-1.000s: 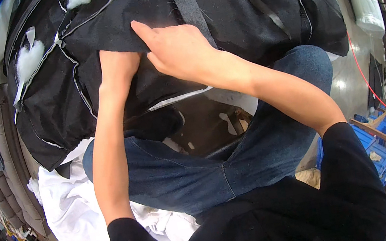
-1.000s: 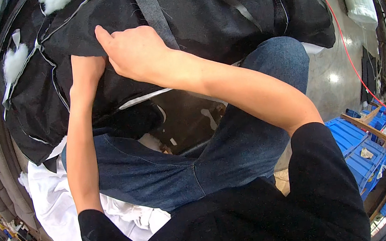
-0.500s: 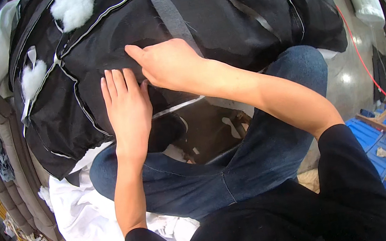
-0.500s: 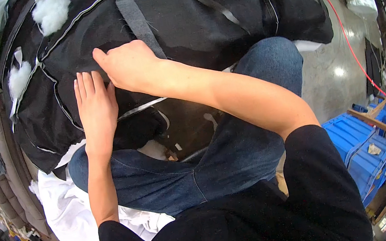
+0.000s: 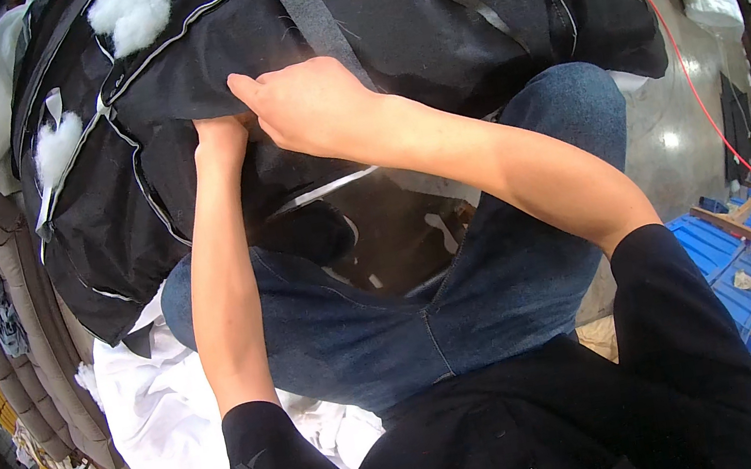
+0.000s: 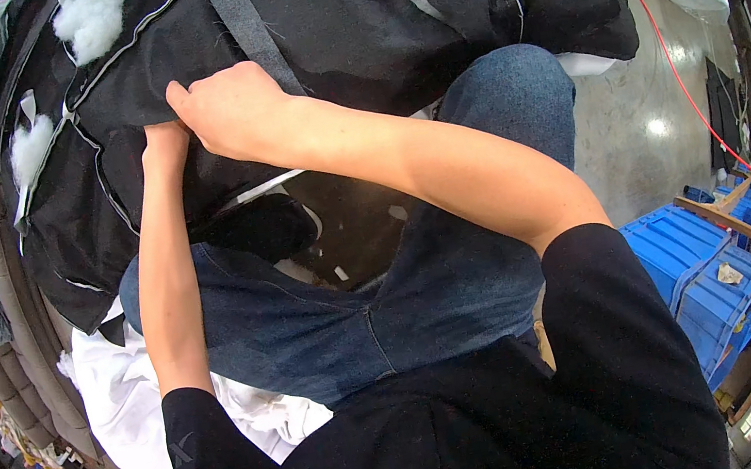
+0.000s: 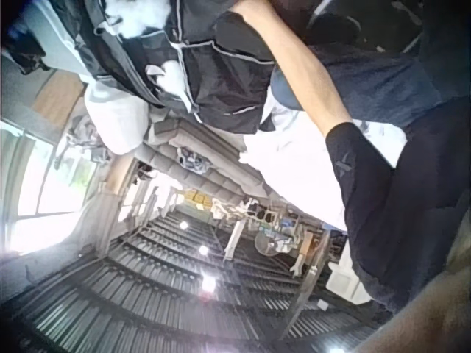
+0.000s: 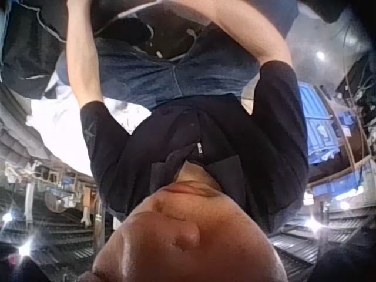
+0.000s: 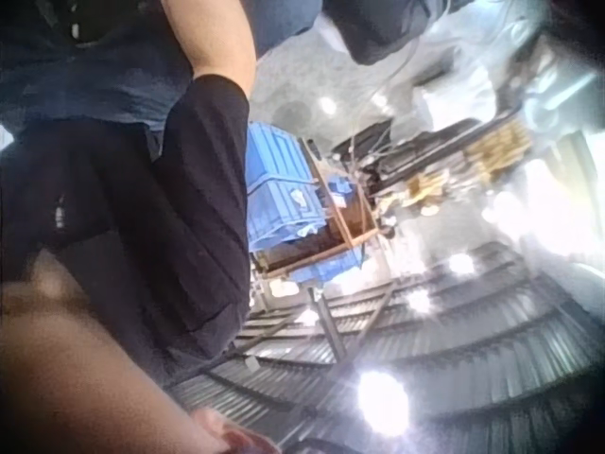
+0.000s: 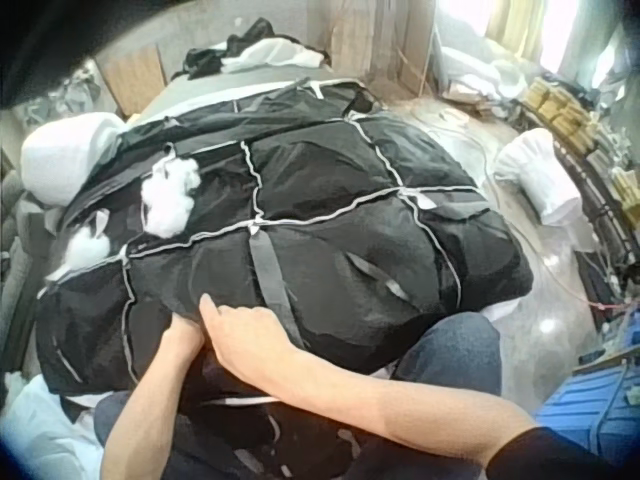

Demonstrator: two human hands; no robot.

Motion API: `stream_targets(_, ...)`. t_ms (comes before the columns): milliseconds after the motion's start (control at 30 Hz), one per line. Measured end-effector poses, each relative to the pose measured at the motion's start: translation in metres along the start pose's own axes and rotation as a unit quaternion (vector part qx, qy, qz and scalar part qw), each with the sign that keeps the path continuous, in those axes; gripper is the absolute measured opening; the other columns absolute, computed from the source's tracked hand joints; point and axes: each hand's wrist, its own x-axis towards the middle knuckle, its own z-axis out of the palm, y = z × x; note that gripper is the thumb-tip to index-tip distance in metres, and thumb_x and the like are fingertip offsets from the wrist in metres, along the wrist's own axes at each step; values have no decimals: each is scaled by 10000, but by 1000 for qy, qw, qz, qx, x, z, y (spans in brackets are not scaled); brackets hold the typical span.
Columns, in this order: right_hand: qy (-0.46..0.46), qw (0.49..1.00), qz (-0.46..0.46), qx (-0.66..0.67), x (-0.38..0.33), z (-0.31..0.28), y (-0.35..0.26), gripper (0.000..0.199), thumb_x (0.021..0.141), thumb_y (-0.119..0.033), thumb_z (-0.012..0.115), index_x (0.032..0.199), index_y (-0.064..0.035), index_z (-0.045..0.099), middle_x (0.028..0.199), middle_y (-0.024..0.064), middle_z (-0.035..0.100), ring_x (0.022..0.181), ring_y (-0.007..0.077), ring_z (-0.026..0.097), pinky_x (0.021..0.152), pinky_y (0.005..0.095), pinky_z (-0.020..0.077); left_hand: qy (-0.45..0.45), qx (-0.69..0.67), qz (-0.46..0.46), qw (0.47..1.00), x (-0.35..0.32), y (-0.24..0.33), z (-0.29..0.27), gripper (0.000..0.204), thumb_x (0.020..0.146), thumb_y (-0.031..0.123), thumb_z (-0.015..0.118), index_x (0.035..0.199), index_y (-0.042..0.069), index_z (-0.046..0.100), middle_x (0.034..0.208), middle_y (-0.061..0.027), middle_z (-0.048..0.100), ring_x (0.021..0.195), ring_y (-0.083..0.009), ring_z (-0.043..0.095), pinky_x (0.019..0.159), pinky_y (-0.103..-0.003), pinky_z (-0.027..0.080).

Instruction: Stuffing a large black fabric cushion with white padding and using scissors to cut the fabric.

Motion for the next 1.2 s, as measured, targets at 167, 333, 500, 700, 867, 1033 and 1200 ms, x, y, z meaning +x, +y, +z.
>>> stream_targets(167,-20,1000,16,7,-6,-10,6,246,823,-113,582,1046,-28,521,789,136,674,754,313,679,615,419,537,-99,-280,-116,948,18,22,-59,266,870,230,551,936,-9,649,952,-230,660,907,-409,627,768,-476,488)
stream_targets(333,-20,999,-28,38,-9,-15,-6,197,805,-122,582,983,-39,563,745,136,670,724,325,679,608,439,530,-278,-226,-74,931,-10,17,-58,339,760,185,637,1058,24,655,1019,-202,671,983,-361,637,861,-456,497)
stream_targets(500,1,997,-30,72,-12,-37,-15,132,809,-135,588,882,-31,621,720,148,664,707,329,678,606,431,529,-155,-386,-214,884,-1,-2,-52,450,835,362,650,1042,-35,608,1044,-263,655,1039,-400,629,812,-459,505)
stream_targets(700,11,999,9,34,-15,-55,9,130,794,-131,603,875,-34,636,726,144,669,708,315,683,616,427,536,-315,-331,-240,857,-8,2,-35,421,819,289,664,1100,-19,606,1106,-228,644,1089,-386,600,872,-446,479)
stream_targets(867,3,999,18,29,-12,-65,10,142,789,-138,614,882,-36,645,759,149,682,738,312,691,634,414,545,-297,-321,-199,877,-7,8,-29,409,816,251,657,1135,0,604,1141,-214,634,1118,-377,583,905,-444,463)
stream_targets(1033,-8,999,8,44,-11,-65,1,143,791,-130,612,891,-33,645,759,154,681,746,311,691,642,415,544,-272,-317,-156,895,-7,12,-30,409,812,213,651,1170,20,601,1177,-200,624,1146,-368,567,939,-442,447)
stream_targets(1200,-33,999,10,39,-11,-57,10,138,807,-121,597,898,-29,646,766,153,681,753,313,690,648,416,543,-242,-309,-123,912,-7,17,-32,420,809,175,644,1205,40,598,1213,-186,614,1175,-360,550,972,-440,431)
